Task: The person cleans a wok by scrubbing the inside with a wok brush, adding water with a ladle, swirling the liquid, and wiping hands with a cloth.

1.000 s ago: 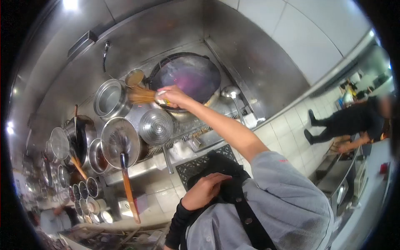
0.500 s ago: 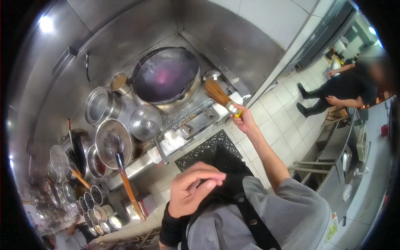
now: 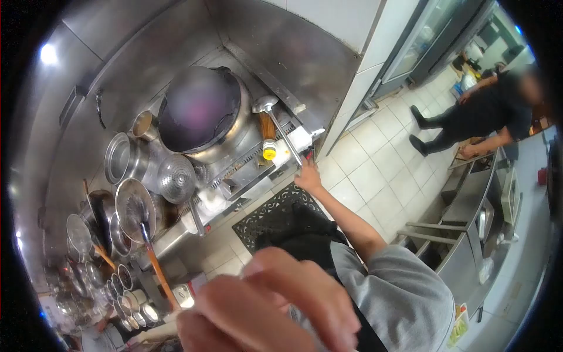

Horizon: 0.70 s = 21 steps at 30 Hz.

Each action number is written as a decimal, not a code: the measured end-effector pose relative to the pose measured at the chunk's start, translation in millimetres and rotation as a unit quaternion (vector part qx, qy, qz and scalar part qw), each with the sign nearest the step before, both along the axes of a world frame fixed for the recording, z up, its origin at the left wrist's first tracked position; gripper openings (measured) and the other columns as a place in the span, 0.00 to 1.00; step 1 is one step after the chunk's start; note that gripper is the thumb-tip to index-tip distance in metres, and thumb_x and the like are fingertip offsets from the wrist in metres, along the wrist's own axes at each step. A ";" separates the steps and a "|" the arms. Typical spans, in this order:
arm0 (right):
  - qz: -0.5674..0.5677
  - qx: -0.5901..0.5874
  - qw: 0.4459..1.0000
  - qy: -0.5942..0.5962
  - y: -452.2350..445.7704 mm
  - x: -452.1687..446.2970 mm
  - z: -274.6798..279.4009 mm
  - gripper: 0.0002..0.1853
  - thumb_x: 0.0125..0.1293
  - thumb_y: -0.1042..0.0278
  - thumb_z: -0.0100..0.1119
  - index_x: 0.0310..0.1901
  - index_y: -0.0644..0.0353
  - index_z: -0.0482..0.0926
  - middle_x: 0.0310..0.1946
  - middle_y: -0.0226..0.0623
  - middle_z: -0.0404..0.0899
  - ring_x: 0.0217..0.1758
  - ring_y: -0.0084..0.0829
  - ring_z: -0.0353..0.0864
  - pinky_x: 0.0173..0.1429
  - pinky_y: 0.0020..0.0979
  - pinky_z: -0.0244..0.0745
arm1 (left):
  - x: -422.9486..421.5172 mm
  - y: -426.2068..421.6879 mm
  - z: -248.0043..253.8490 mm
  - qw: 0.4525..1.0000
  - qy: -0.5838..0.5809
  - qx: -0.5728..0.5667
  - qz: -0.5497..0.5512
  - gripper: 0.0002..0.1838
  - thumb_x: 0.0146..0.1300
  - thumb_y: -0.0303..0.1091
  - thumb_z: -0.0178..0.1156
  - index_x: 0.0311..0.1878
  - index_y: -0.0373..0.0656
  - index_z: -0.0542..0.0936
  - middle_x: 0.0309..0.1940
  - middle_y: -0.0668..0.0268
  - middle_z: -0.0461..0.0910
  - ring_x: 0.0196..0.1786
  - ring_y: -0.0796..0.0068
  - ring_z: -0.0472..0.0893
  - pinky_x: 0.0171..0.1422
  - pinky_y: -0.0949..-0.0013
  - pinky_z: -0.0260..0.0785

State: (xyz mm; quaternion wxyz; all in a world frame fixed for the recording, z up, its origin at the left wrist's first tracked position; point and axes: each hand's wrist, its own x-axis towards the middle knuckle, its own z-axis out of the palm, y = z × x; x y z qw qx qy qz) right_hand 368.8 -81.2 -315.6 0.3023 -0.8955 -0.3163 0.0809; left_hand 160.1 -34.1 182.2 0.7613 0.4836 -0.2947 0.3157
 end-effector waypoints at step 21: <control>0.009 0.170 0.934 0.315 -7.0 33.8 136.3 0.24 0.78 0.50 0.61 0.34 0.67 0.77 0.15 0.33 0.72 0.13 0.28 0.74 0.17 0.36 0.69 | -15.6 12.2 -282.7 0.779 0.580 0.240 -0.017 0.19 0.79 0.34 0.59 0.69 0.40 0.79 0.59 0.58 0.85 0.59 0.70 0.84 0.64 0.65 0.76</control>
